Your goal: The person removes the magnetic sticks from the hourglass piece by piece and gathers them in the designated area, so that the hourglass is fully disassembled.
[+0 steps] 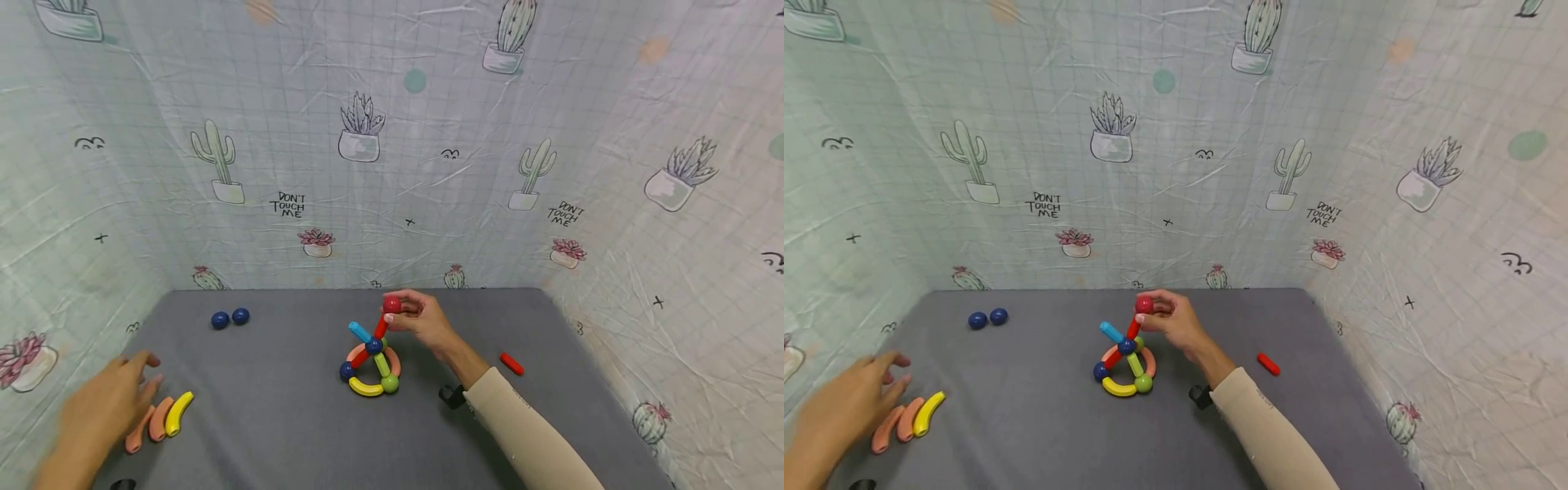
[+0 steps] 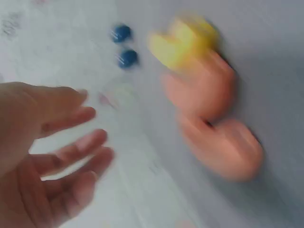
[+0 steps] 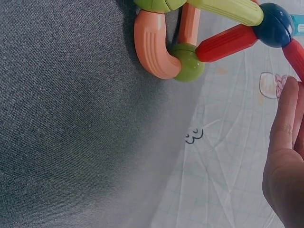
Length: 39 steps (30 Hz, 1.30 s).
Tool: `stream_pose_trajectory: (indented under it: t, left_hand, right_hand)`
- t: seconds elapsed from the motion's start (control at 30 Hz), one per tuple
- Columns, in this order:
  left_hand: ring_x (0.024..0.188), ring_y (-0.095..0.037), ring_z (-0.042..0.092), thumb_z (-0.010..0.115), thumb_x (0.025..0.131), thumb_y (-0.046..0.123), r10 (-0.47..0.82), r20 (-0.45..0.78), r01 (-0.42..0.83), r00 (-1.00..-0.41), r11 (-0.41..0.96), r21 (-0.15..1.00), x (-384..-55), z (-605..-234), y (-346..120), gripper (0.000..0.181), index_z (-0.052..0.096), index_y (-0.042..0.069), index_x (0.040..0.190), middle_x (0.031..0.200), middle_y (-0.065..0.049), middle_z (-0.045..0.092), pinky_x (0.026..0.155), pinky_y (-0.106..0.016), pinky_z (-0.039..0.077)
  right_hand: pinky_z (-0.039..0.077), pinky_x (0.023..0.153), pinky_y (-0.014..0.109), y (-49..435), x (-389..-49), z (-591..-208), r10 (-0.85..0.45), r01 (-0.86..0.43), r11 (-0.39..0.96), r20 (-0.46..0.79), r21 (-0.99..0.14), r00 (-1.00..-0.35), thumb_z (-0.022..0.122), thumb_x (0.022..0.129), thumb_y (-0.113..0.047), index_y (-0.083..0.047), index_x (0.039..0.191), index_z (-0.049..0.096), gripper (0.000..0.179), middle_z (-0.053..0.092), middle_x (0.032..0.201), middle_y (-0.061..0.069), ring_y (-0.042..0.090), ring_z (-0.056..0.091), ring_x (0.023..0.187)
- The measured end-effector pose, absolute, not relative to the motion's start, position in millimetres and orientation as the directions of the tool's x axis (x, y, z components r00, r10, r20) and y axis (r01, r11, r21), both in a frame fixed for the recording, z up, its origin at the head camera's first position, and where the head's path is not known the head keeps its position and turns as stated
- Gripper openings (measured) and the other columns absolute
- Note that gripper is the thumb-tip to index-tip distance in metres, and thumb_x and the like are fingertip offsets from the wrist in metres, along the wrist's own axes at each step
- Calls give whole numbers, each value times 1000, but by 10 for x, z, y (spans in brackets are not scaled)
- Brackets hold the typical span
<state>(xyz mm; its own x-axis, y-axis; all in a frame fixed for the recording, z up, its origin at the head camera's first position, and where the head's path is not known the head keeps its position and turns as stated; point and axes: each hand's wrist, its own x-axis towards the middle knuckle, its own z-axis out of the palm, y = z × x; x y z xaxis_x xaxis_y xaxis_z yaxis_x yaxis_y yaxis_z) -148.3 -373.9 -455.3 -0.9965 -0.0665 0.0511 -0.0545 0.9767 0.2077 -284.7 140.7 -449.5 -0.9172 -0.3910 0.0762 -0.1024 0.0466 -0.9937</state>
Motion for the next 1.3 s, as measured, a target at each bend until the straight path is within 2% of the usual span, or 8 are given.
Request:
stream_pose_trajectory:
  t: [0.07, 0.17, 0.33, 0.5, 0.67, 0.93, 1.1, 1.3]
  left_hand:
    - [70, -26, 64, 80, 94, 25, -28, 213, 21, -977, 973, 228, -1531, -4464, -3500, 32, 69, 6, 118, 95, -17, 69, 53, -40, 47]
    - [70, -23, 63, 81, 94, 26, 24, 369, 123, -929, 961, 246, -1633, -4337, -3096, 27, 72, 12, 116, 96, -12, 71, 54, -35, 43]
    - [82, -23, 66, 80, 96, 26, 110, 472, 263, -875, 926, 270, -1838, -4175, -2463, 19, 75, 20, 113, 98, -4, 72, 61, -40, 50]
    - [94, -25, 68, 78, 99, 28, 208, 464, 371, -861, 881, 294, -2046, -4070, -1885, 19, 74, 21, 116, 102, -2, 72, 72, -45, 57]
    - [104, -24, 66, 81, 96, 27, 318, 476, 492, -820, 816, 303, -2236, -3960, -1368, 27, 74, 20, 122, 108, -2, 72, 81, -44, 59]
    - [117, -26, 60, 84, 91, 7, 553, 447, 676, -703, 714, 179, -2583, -3935, -852, 47, 72, 23, 134, 119, -3, 68, 96, -43, 57]
    - [114, -24, 59, 83, 89, 0, 588, 426, 702, -688, 689, 183, -2707, -3990, -738, 47, 75, 23, 129, 115, -3, 67, 92, -41, 57]
    - [102, -22, 57, 89, 84, 4, 587, 430, 700, -686, 694, 169, -2752, -3995, -713, 40, 76, 23, 117, 108, -2, 67, 85, -37, 56]
  right_hand:
    - [63, 94, 46, 1408, -2842, -4509, -392, -108, 38, 84, -993, -916, 77, 98, -11, -13, 139, 68, 42, 72, 134, 24, 21, 76, 105]
    - [64, 91, 40, 1399, -2827, -4516, -394, -117, 29, 97, -993, -914, 76, 99, -11, -15, 141, 68, 43, 71, 135, 25, 21, 75, 106]
    - [63, 94, 45, 1368, -2790, -4533, -387, -126, 49, 98, -991, -917, 76, 99, -12, -17, 146, 65, 49, 72, 135, 22, 20, 75, 106]
    - [60, 99, 53, 1344, -2753, -4540, -377, -119, 68, 85, -991, -922, 76, 99, -12, -14, 149, 63, 51, 71, 136, 23, 21, 75, 107]
    - [62, 96, 50, 1332, -2719, -4520, -362, -116, 81, 80, -990, -929, 75, 100, -14, -12, 149, 63, 50, 73, 134, 22, 23, 76, 111]
    - [62, 95, 52, 1342, -2718, -4567, -365, -161, 105, 112, -981, -924, 75, 101, -15, -4, 140, 68, 41, 76, 124, 21, 22, 78, 102]
    - [60, 95, 58, 1330, -2719, -4563, -367, -155, 109, 105, -982, -924, 74, 101, -14, -1, 134, 71, 36, 77, 121, 20, 26, 78, 103]
    - [59, 95, 60, 1325, -2740, -4549, -369, -153, 102, 105, -983, -923, 75, 101, -14, 1, 137, 69, 40, 78, 120, 18, 21, 78, 100]
